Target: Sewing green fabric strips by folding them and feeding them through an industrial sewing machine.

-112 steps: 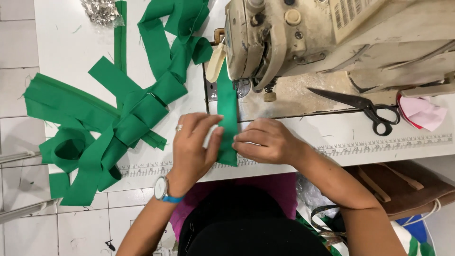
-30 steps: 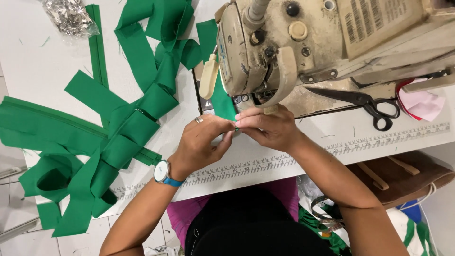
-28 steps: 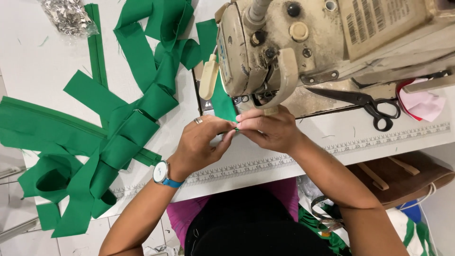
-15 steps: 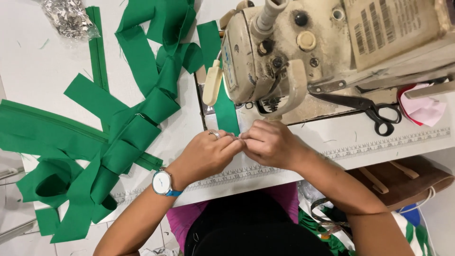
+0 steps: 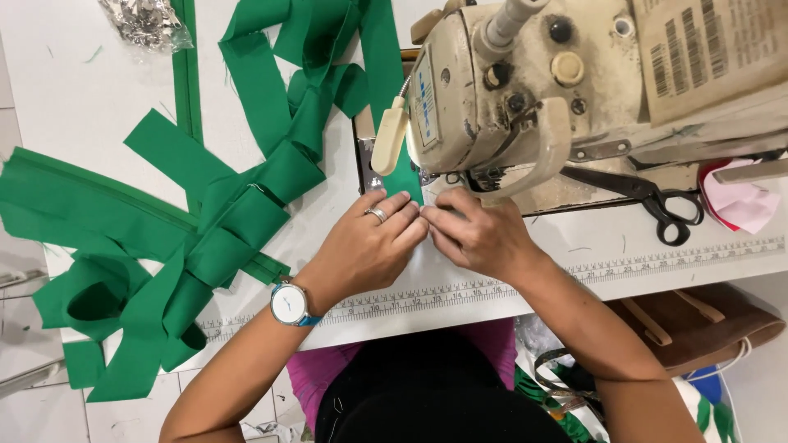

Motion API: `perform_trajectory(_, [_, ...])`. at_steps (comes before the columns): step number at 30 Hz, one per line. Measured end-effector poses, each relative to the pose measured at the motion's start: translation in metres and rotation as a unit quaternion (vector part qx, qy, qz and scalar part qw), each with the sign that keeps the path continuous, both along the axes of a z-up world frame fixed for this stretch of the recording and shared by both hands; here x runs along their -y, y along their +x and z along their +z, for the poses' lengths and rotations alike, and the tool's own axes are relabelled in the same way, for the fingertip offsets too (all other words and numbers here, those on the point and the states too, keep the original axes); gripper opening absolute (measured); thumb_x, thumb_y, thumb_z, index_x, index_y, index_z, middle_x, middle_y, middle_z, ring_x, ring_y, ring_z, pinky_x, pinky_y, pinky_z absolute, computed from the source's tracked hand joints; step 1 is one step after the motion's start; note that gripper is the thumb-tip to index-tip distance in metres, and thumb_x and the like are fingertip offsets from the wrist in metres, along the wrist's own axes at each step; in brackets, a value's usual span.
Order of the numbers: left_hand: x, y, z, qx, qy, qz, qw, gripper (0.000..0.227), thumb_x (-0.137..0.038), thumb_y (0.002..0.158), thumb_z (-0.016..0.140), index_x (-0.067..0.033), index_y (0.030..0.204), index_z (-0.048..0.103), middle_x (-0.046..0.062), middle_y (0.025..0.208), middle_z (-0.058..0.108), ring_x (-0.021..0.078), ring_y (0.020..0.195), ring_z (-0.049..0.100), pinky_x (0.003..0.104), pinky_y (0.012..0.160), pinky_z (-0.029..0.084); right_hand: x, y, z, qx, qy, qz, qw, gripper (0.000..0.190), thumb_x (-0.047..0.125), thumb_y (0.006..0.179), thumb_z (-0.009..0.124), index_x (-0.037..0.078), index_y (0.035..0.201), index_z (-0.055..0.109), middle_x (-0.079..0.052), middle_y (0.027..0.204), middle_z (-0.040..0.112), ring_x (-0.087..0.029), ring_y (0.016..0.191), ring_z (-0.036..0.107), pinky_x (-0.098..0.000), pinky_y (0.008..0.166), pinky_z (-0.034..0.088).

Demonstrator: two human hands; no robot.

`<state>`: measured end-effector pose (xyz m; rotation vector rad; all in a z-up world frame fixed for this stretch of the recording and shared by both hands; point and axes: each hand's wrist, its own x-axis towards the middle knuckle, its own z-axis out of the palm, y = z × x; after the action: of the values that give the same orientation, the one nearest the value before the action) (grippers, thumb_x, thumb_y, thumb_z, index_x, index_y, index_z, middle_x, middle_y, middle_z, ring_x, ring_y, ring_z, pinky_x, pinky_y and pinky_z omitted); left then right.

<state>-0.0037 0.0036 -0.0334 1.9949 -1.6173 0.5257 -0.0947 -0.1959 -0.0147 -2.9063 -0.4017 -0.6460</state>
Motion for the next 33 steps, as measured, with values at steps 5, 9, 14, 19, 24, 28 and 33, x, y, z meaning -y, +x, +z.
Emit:
perform_trajectory(5, [0.002,0.005,-0.008,0.025,0.002,0.026,0.999,0.031,-0.021,0.090,0.050,-0.0118,0.114,0.066,0.011,0.106,0.072,0.0288,0.111,0.069,0.044,0.097,0.050,0.004,0.001,-0.004,-0.052,0.004,-0.037,0.998,0.024,0.041,0.102,0.051,0.037,0.117,0.068,0.011,0.103,0.063,-0.016,0.054,0.065,-0.0331,0.057,0.056])
perform_trajectory(9, [0.001,0.009,-0.003,0.041,0.027,0.063,0.997,0.032,-0.022,0.083,0.053,-0.0143,0.112,0.064,0.009,0.113,0.071,0.0278,0.116,0.066,0.048,0.103,0.046,0.008,0.007,-0.006,-0.069,-0.005,-0.049,0.996,0.033,0.044,0.101,0.047,0.044,0.127,0.068,0.006,0.095,0.072,-0.024,0.065,0.074,-0.0386,0.059,0.057])
perform_trajectory(14, [0.004,0.017,-0.009,0.037,0.020,0.084,0.996,0.029,-0.026,0.082,0.058,-0.0146,0.108,0.064,0.009,0.116,0.072,0.0283,0.116,0.066,0.051,0.107,0.044,0.002,0.013,0.004,-0.061,-0.009,-0.061,0.996,0.039,0.039,0.101,0.047,0.043,0.135,0.066,0.000,0.086,0.077,-0.023,0.081,0.078,-0.0406,0.070,0.058])
perform_trajectory(19, [0.006,0.025,-0.013,0.046,0.014,0.104,0.993,0.029,-0.026,0.079,0.061,-0.0127,0.105,0.062,0.010,0.121,0.071,0.0304,0.114,0.065,0.054,0.108,0.043,0.006,0.011,0.001,-0.039,-0.015,-0.045,0.998,0.045,0.039,0.101,0.044,0.042,0.143,0.062,-0.005,0.091,0.078,-0.028,0.082,0.078,-0.0430,0.075,0.056])
perform_trajectory(24, [0.006,0.030,-0.022,0.027,0.029,0.112,0.993,0.032,-0.027,0.080,0.057,-0.0121,0.109,0.061,0.011,0.128,0.068,0.0335,0.121,0.062,0.052,0.108,0.045,0.015,0.009,-0.011,0.005,0.009,-0.023,1.000,0.041,0.040,0.099,0.053,0.037,0.137,0.068,-0.005,0.094,0.074,-0.028,0.084,0.072,-0.0408,0.076,0.055])
perform_trajectory(28, [0.007,0.027,-0.026,0.016,0.035,0.122,0.992,0.038,-0.027,0.079,0.059,-0.0128,0.113,0.061,0.011,0.130,0.067,0.0332,0.123,0.061,0.053,0.109,0.043,0.028,0.002,-0.027,0.008,0.044,-0.012,0.999,0.041,0.043,0.095,0.059,0.036,0.134,0.071,-0.005,0.093,0.073,-0.029,0.084,0.071,-0.0404,0.074,0.055])
perform_trajectory(33, [0.007,0.026,-0.030,0.025,0.050,0.126,0.990,0.046,-0.031,0.077,0.059,-0.0158,0.121,0.058,0.012,0.135,0.062,0.0319,0.129,0.057,0.052,0.109,0.042,0.027,0.003,-0.007,0.045,0.119,0.019,0.992,0.032,0.031,0.096,0.065,0.022,0.125,0.077,-0.010,0.095,0.071,-0.031,0.090,0.070,-0.0403,0.081,0.057])
